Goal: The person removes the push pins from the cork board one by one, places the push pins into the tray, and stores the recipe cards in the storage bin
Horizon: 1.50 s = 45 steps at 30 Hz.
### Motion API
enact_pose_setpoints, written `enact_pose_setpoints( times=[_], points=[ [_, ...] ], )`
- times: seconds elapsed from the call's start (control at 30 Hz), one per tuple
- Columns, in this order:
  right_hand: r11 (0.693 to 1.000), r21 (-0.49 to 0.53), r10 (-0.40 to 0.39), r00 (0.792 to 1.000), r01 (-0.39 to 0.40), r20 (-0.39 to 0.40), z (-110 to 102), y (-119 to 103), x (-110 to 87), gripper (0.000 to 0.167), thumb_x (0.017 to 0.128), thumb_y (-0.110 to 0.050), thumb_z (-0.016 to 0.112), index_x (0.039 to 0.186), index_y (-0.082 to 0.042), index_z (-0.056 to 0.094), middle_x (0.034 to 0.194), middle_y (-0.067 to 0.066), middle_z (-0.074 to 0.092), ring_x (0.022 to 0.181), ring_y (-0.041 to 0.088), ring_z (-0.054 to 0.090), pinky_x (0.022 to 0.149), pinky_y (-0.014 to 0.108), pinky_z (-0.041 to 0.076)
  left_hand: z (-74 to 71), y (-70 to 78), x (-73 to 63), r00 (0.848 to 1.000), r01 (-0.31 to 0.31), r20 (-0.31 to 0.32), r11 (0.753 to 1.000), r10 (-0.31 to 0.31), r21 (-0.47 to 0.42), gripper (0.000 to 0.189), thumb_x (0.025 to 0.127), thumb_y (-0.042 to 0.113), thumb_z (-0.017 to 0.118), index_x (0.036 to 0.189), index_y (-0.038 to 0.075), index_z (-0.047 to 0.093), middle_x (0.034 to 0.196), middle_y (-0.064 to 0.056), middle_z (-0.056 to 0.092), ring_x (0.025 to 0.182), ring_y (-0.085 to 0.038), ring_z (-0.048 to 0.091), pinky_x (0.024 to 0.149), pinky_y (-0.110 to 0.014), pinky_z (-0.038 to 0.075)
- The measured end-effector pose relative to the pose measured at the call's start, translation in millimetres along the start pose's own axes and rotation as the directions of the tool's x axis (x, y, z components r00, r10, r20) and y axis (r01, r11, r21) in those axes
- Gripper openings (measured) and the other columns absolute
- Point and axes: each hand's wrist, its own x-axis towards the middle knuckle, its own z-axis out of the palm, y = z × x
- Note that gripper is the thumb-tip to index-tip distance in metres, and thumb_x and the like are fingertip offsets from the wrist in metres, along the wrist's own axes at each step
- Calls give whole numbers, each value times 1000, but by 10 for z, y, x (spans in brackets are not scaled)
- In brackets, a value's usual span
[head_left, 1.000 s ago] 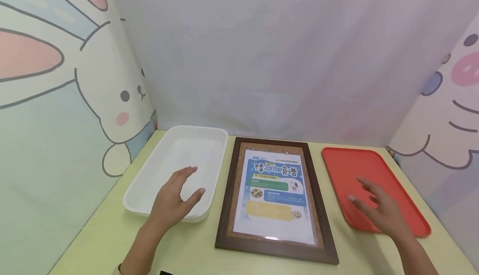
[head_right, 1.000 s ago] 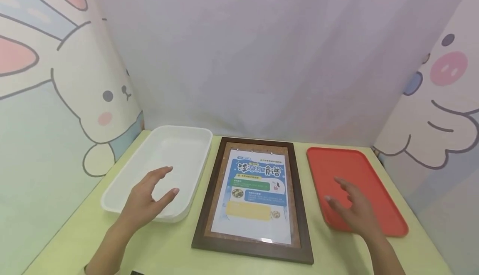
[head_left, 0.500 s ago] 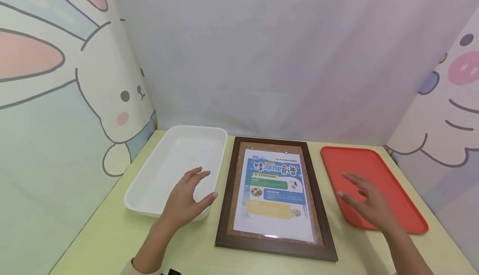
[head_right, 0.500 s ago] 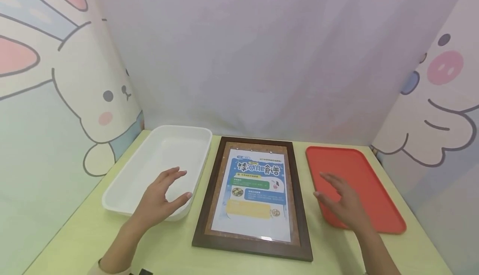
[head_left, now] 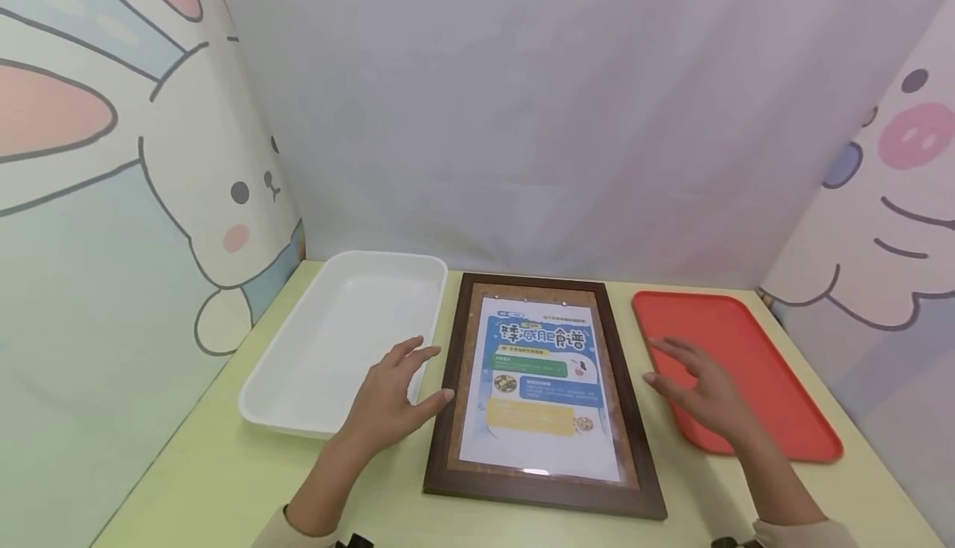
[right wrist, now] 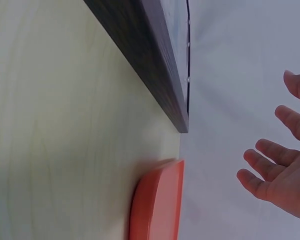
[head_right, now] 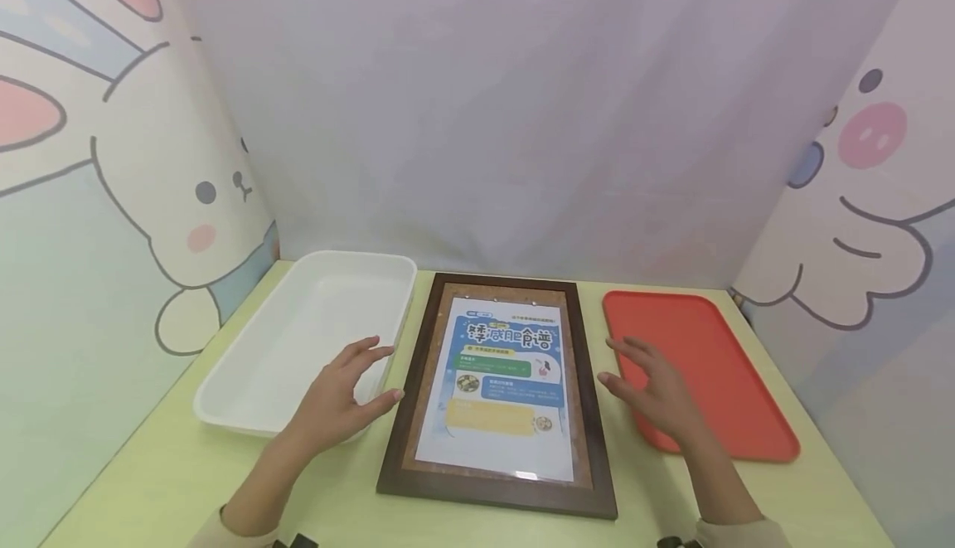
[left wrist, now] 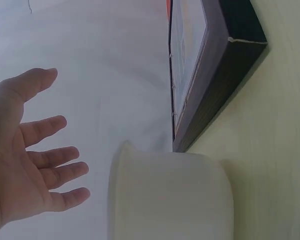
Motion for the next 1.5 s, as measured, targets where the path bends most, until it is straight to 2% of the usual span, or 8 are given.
enact_pose_setpoints(
  times=[0.43,0.67,0.77,0.87,0.97,1.17,1.4,1.5],
  points=[
    [1000,17,24,998,-25,53,104,-50,164,58,83,-29,71,131,-2,50,135,25,40,121,46,36,85,61,38,193,199,47,992,30,121,1000,-31,5,52,77,39,71,120,10,61,129,-16,51,111,-36,52,84,-53,44],
    [998,52,32,997,-36,77,174,-109,256,60,83,-27,71,133,-2,48,136,25,39,123,46,36,88,62,36,312,257,70,991,-19,132,999,24,-43,51,77,37,73,118,10,61,128,-15,52,111,-32,53,84,-48,45],
    [996,72,36,996,-42,88,203,-131,298,61,83,-31,71,133,-3,48,138,25,38,124,46,34,88,62,36,363,293,90,988,-10,156,999,15,-36,51,78,39,72,118,9,62,128,-13,52,112,-30,53,86,-46,46],
    [997,69,37,994,-44,99,235,-148,338,63,82,-34,71,132,-4,49,137,26,39,124,46,34,88,62,36,418,336,111,980,16,196,1000,-12,-17,52,79,41,71,119,9,61,130,-14,51,115,-30,51,87,-46,45],
    [997,62,36,992,-44,121,282,-158,400,60,82,-30,72,132,-4,50,136,24,41,123,44,36,87,62,36,478,355,125,974,27,226,1000,-25,-6,52,79,42,70,119,10,61,131,-14,50,118,-31,48,88,-48,43],
    [999,26,24,985,-29,169,377,-169,557,60,82,-30,72,132,-3,50,136,25,41,122,45,37,87,62,37,564,357,165,959,8,284,1000,-1,-22,49,81,40,68,121,11,61,132,-16,50,121,-33,44,90,-53,40],
    [999,-33,39,979,-33,200,465,-198,743,60,81,-31,72,131,-3,52,136,25,41,123,45,37,91,61,34,688,357,213,915,40,401,999,-41,11,50,82,42,66,123,16,60,135,-14,48,125,-31,40,93,-55,36],
    [999,-38,27,978,-20,207,504,-209,838,59,82,-32,71,130,-3,52,136,26,40,124,45,36,92,61,32,745,361,242,907,44,419,999,-46,15,50,82,42,67,123,15,61,135,-13,48,126,-31,40,93,-55,36]
  ],
)
